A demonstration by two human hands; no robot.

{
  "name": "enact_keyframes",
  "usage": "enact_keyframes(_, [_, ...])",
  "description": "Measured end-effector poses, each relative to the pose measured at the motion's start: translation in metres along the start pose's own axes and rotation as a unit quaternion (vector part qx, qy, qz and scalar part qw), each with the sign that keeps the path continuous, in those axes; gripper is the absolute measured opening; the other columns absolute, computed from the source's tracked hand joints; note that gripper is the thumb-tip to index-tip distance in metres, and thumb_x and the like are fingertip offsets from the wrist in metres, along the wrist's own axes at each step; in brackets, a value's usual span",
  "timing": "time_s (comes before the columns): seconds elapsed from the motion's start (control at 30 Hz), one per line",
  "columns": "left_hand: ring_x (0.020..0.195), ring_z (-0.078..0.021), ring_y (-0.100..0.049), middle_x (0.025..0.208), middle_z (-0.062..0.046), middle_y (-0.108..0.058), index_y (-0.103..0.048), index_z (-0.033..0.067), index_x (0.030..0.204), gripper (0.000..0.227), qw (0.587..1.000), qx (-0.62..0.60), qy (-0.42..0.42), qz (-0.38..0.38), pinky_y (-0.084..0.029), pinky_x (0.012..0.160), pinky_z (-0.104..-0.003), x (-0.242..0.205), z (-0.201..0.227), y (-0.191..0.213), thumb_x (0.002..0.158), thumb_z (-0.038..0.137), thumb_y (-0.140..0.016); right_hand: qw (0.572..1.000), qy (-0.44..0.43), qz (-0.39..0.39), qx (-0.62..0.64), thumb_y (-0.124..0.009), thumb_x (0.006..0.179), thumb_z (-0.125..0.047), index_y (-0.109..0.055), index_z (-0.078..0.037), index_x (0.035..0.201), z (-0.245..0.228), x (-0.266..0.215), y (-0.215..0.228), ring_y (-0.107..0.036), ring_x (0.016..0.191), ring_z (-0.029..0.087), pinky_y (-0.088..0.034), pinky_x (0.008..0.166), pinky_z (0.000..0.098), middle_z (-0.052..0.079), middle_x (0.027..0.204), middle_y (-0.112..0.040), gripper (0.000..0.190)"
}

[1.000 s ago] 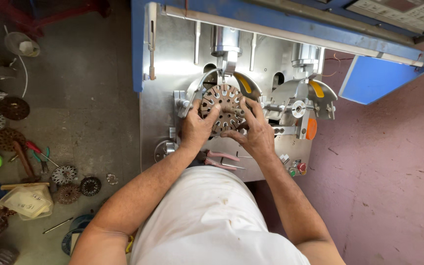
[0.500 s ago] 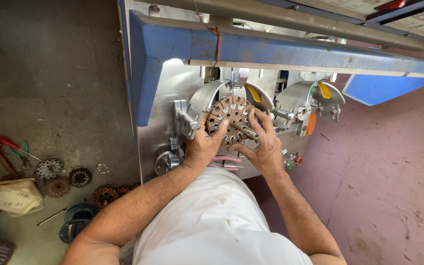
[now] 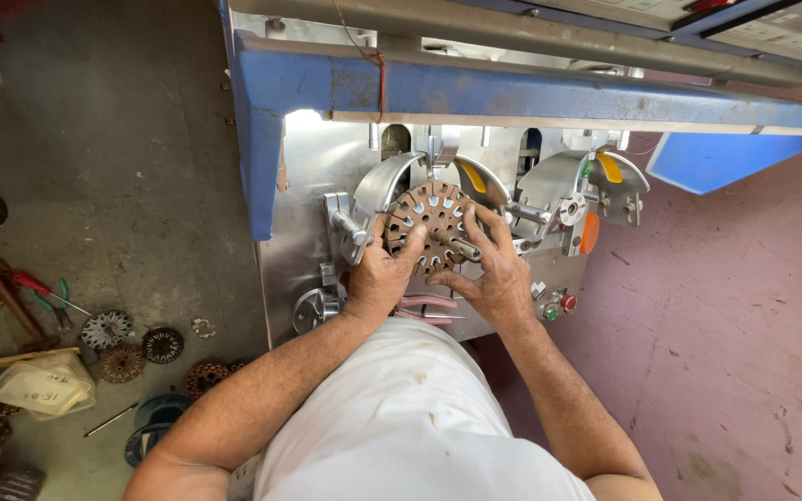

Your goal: The person assembles a circular motor stator by inserting copper wire coils into slots and securing them with pliers. They then mount the stator onto a machine, adjust the control panel, and operate the equipment.

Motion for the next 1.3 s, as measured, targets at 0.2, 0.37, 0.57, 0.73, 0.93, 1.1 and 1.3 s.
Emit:
enact_keyframes(0.2, [0.087,-0.016,-0.075,0.099,-0.011,-0.076,-0.062,0.0009,0.125,0.045,1.0,-0.009,-0.01,0.007,-0.063,0.076,-0.029,0.0,-0.002,-0.002,0.096,0.035,-0.068,1.0,-0.002,0.003,-0.009,-0.093,0.051,-0.053,-0.048,-0.014,0.149,-0.004,0.0,0.003,-0.065,0.12,0.026,-0.063,0.088,0.0395,0.01,0.144,-0.052,0.115])
enact_keyframes(0.37, [0.091,-0.0175,-0.074,0.102,-0.012,-0.075,-0.06,0.0001,0.126,0.046,0.998,-0.019,-0.046,0.025,-0.063,0.079,-0.03,0.001,0.001,-0.004,0.096,0.034,-0.069,0.999,-0.041,-0.005,-0.019,-0.09,0.058,-0.057,-0.047,-0.008,0.148,-0.013,-0.005,0.004,-0.071,0.1,0.022,-0.064,0.073,0.0379,0.014,0.142,-0.052,0.111])
enact_keyframes(0.57, [0.082,-0.0166,-0.075,0.096,-0.011,-0.077,-0.064,0.0025,0.121,0.044,0.999,0.019,-0.002,0.049,-0.063,0.072,-0.031,0.002,0.001,-0.005,0.092,0.034,-0.073,0.998,-0.036,0.04,-0.026,-0.09,0.065,-0.055,-0.051,-0.004,0.143,-0.031,-0.014,0.005,-0.072,0.094,0.027,-0.064,0.061,0.0382,0.019,0.133,-0.053,0.101])
enact_keyframes(0.73, [0.082,-0.0161,-0.076,0.096,-0.01,-0.077,-0.064,0.0021,0.12,0.042,0.998,0.004,-0.02,0.053,-0.063,0.072,-0.031,0.002,0.006,-0.005,0.092,0.032,-0.073,0.997,-0.037,0.054,-0.031,-0.092,0.065,-0.054,-0.049,-0.001,0.142,-0.034,-0.013,0.005,-0.071,0.094,0.029,-0.063,0.057,0.0382,0.021,0.129,-0.052,0.103])
enact_keyframes(0.93, [0.081,-0.0148,-0.076,0.094,-0.01,-0.077,-0.063,0.0017,0.118,0.039,0.999,-0.02,0.01,0.041,-0.064,0.069,-0.028,0.002,0.002,-0.007,0.093,0.031,-0.073,0.998,-0.051,0.045,-0.011,-0.093,0.065,-0.051,-0.05,0.0,0.143,-0.029,-0.014,0.003,-0.072,0.094,0.029,-0.064,0.059,0.0386,0.022,0.132,-0.052,0.103])
enact_keyframes(1.1, [0.081,-0.0147,-0.076,0.095,-0.009,-0.077,-0.063,0.0019,0.12,0.04,0.999,-0.038,0.017,0.035,-0.064,0.069,-0.028,0.001,0.002,-0.007,0.093,0.031,-0.072,0.998,-0.05,0.042,0.004,-0.094,0.064,-0.049,-0.052,0.0,0.141,-0.029,-0.013,0.001,-0.072,0.095,0.028,-0.064,0.062,0.0382,0.022,0.132,-0.053,0.1])
enact_keyframes(1.3, [0.085,-0.0156,-0.076,0.099,-0.011,-0.077,-0.062,-0.0004,0.122,0.043,0.999,-0.046,0.006,0.021,-0.064,0.073,-0.029,0.001,0.002,-0.005,0.095,0.032,-0.071,0.996,-0.079,0.027,0.009,-0.095,0.063,-0.047,-0.053,-0.001,0.14,-0.026,-0.013,-0.002,-0.073,0.089,0.023,-0.064,0.066,0.037,0.02,0.134,-0.053,0.099])
Point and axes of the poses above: each hand's wrist, its own x-axis towards the middle knuckle, its own y-axis out of the back of the hand, z = x × y, the point moved 5 cm from there along x, towards the middle knuckle
